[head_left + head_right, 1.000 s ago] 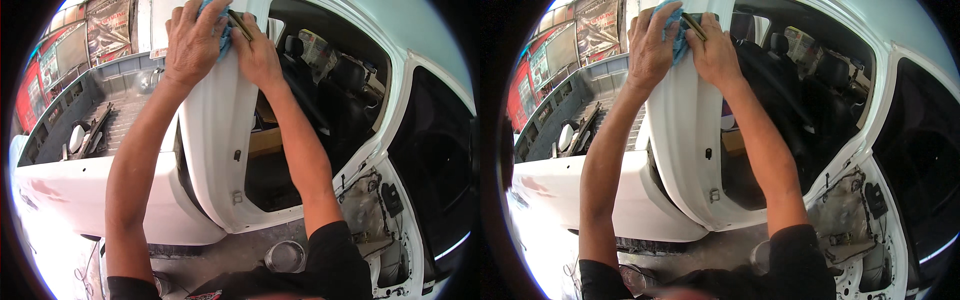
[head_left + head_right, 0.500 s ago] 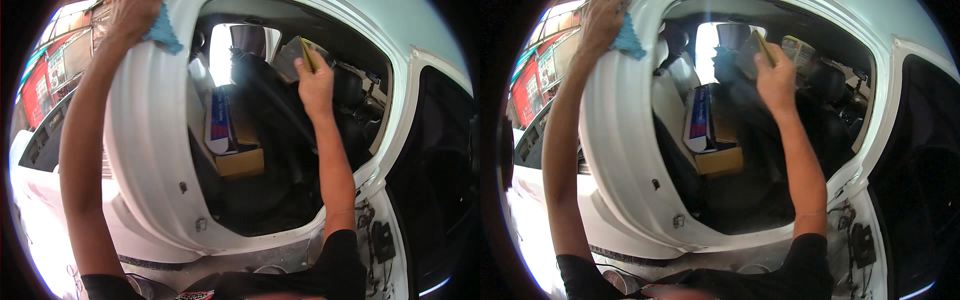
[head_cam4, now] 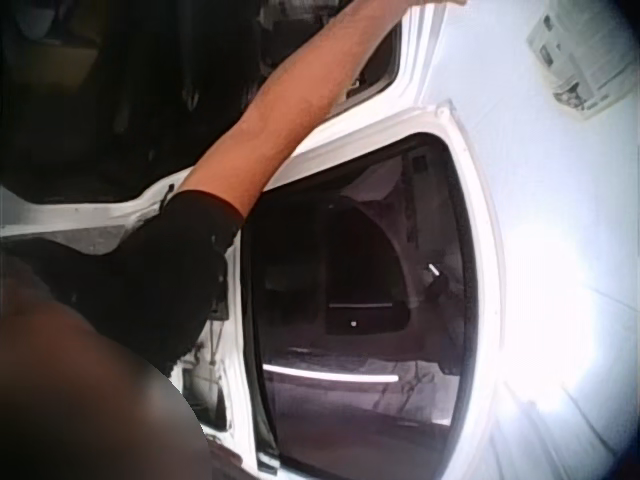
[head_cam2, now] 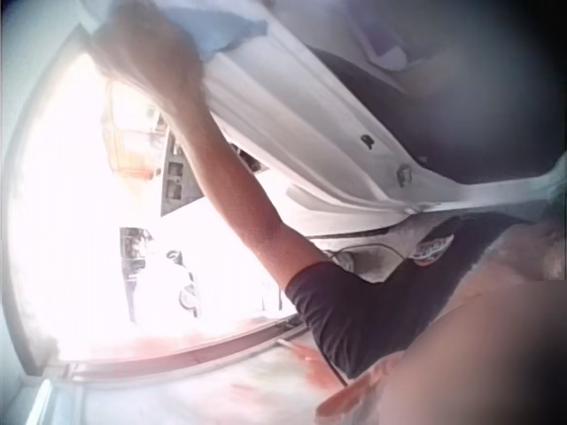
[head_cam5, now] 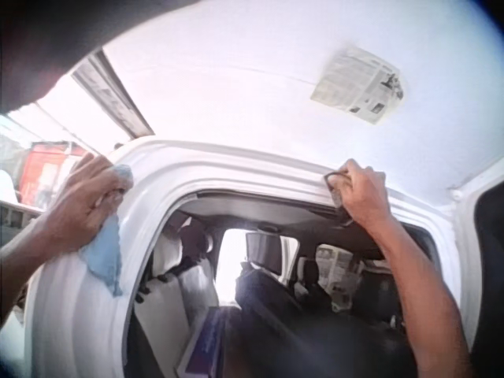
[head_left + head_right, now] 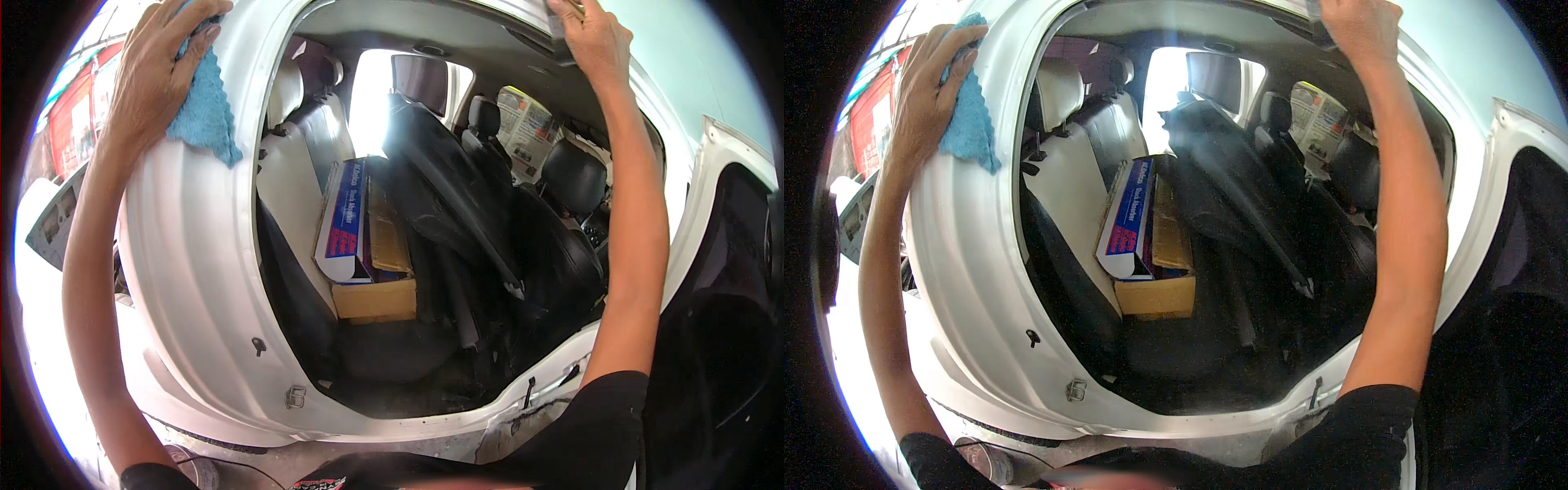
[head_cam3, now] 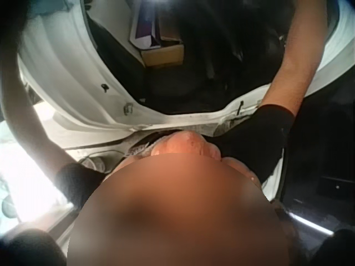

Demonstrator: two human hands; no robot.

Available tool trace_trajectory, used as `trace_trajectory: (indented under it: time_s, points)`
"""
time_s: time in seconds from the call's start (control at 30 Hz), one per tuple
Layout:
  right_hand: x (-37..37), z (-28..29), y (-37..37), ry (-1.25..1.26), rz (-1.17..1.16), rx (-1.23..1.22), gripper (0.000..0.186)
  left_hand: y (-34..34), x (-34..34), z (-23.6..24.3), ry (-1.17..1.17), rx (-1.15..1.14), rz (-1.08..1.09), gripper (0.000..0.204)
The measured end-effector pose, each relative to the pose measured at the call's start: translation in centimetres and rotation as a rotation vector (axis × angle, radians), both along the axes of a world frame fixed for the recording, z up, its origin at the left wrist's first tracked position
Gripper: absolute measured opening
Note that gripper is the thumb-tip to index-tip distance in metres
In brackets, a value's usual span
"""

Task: Sanding and wiping down the interior and exterior of a vehicle door frame during body repair.

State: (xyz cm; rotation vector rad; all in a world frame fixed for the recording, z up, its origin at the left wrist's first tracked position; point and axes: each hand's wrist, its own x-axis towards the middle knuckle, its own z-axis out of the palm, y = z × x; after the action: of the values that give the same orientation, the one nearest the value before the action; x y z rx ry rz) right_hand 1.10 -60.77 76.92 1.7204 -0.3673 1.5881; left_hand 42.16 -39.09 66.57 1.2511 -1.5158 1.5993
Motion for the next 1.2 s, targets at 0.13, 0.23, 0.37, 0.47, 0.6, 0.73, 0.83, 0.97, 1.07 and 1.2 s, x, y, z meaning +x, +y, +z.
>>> trace_trajectory:
  time_s: [0.13,0.23,0.37,0.47,0.6,0.73,0.83,0.97,1.07,1.2]
  points:
    - [-2.1,4.4,-5.7,0.070,-0.275,-0.133,0.038,-0.3,0.2,-0.8,0.045,-0.018,0.000,0.029]
    - [-0.3,5.4,-3.9,0.105,-0.130,0.202,0.047,-0.2,-1.6,-0.2,0.079,-0.016,-0.082,0.021]
    - [13.8,5.3,3.3,0.269,0.098,-0.090,0.030,-0.1,-1.7,-0.8,0.097,-0.067,-0.150,0.014]
    - [17.8,4.8,5.3,0.325,0.128,-0.017,0.030,0.5,-3.4,-1.8,0.161,-0.079,-0.049,0.015]
    - [13.2,2.8,3.7,0.197,0.224,0.007,0.015,0.5,-2.8,-1.7,0.166,-0.044,-0.129,0.014]
    - [14.5,4.5,2.7,0.207,0.192,0.053,0.018,-0.1,-1.1,-1.2,0.054,-0.038,-0.187,0.014]
    - [17.6,5.1,5.0,0.270,0.018,-0.175,0.026,0.4,-1.6,-1.3,0.171,-0.032,-0.075,0.014]
    - [12.7,5.6,2.1,0.253,-0.106,-0.269,0.030,1.6,-0.3,-1.7,0.161,0.031,-0.224,0.014]
    - [10.4,3.8,1.5,0.105,0.139,0.093,0.030,0.7,-1.3,-1.6,0.120,-0.056,-0.090,0.014]
    - [15.7,6.4,1.6,0.212,0.081,-0.204,0.029,-0.3,-3.2,-1.0,0.189,-0.038,-0.123,0.014]
